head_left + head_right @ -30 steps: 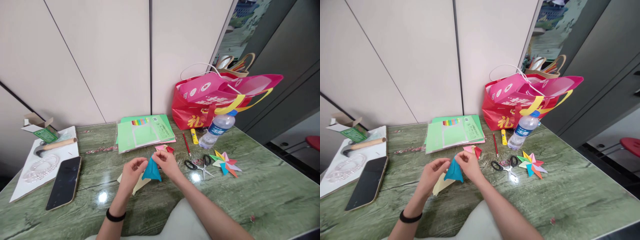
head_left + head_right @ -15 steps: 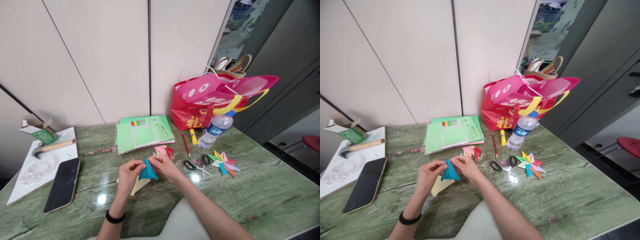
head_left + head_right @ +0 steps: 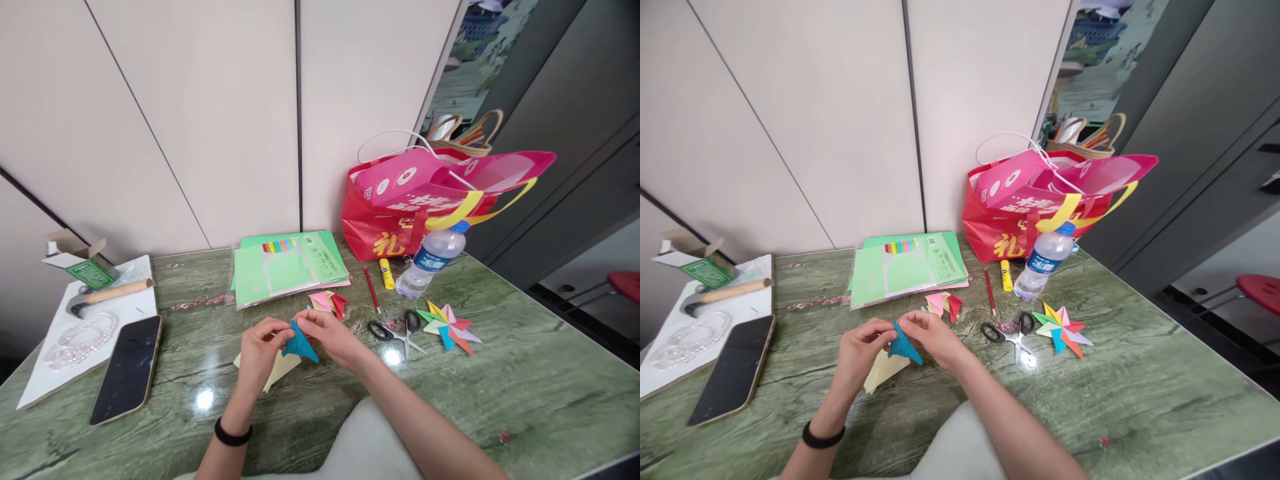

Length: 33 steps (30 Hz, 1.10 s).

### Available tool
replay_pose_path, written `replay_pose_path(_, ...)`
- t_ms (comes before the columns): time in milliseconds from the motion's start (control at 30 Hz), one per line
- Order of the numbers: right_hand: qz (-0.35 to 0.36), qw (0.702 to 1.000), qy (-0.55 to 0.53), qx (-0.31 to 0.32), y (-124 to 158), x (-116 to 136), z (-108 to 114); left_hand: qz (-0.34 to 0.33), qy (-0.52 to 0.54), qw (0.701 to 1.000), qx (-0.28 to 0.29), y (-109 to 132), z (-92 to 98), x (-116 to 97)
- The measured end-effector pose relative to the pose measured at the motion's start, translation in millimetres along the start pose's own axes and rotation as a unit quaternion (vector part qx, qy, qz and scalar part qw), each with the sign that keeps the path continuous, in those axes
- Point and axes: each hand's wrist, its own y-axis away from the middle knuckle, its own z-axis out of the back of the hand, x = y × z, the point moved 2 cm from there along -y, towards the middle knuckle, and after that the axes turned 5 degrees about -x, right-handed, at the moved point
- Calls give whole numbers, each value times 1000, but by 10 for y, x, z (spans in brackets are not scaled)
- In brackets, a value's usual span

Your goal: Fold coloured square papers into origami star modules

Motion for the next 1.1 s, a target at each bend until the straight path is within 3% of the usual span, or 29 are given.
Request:
replay_pose_path(167, 58, 997, 41, -41, -38, -22, 28, 14, -24, 999, -26, -12, 22, 9)
replay_pose_path(467, 164, 963, 181, -116, -66, -59, 69, 31, -55, 997, -48, -1, 28, 24)
replay_pose_path(700, 175, 947, 246, -107, -65, -78, 50, 34, -57, 997, -47, 10, 6, 40)
replay_pose_path(1100, 151, 954, 245, -78, -98, -132, 75, 64, -15, 998, -20, 3, 1, 77)
